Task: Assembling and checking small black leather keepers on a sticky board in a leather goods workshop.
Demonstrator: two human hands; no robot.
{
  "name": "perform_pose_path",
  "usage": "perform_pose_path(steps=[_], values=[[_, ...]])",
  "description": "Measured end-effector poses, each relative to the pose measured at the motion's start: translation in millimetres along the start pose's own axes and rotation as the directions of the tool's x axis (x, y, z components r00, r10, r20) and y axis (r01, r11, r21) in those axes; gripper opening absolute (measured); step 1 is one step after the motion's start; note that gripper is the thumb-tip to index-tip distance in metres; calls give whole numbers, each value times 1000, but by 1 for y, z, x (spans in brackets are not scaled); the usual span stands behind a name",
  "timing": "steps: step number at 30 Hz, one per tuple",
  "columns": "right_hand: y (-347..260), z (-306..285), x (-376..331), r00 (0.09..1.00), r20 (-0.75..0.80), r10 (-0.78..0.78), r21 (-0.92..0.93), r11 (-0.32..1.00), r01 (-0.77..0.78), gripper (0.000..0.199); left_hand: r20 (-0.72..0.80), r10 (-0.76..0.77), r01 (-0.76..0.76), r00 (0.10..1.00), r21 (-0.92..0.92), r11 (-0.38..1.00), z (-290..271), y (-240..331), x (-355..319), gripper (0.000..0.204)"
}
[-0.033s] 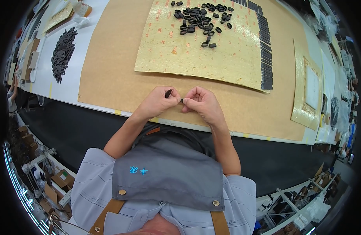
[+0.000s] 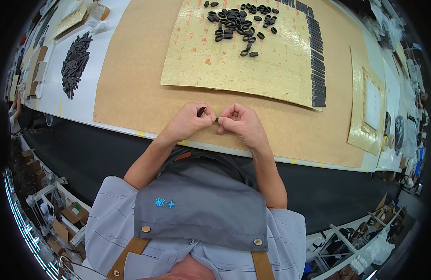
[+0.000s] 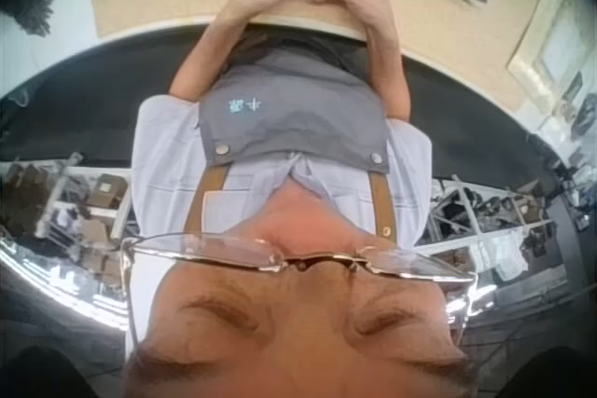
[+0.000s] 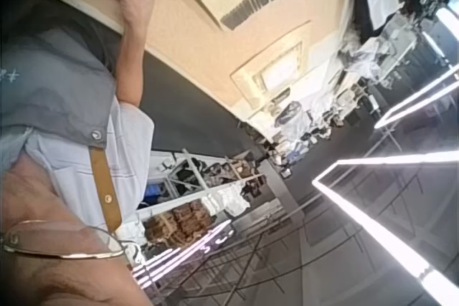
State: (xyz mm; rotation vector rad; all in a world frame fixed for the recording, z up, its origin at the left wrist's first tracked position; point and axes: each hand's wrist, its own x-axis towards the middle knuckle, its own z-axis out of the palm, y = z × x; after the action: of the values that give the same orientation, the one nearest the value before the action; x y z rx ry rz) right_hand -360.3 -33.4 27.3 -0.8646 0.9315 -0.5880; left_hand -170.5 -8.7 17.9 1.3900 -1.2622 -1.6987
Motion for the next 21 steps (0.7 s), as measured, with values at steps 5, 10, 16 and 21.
perform_pose_path(steps=[5, 10, 16, 21], values=[[1, 1, 0, 1000, 0, -4, -15, 1000, 4, 11, -3, 2, -2, 1000, -2, 1000, 1, 1, -1, 16], [5, 7, 3, 1000, -2, -10, -16, 1000, 10, 11, 14, 17, -17, 1000, 5, 1000, 0, 0, 0, 14], [-5, -10, -1, 993, 100, 66, 6, 998, -67, 13, 14, 22, -21, 1000, -54, 998, -2, 0, -2, 13], [-10, -11, -6, 974, 185, 132, -171, 980, -101, 20, 39, 27, -25, 999, -62, 998, -4, -1, -2, 12]])
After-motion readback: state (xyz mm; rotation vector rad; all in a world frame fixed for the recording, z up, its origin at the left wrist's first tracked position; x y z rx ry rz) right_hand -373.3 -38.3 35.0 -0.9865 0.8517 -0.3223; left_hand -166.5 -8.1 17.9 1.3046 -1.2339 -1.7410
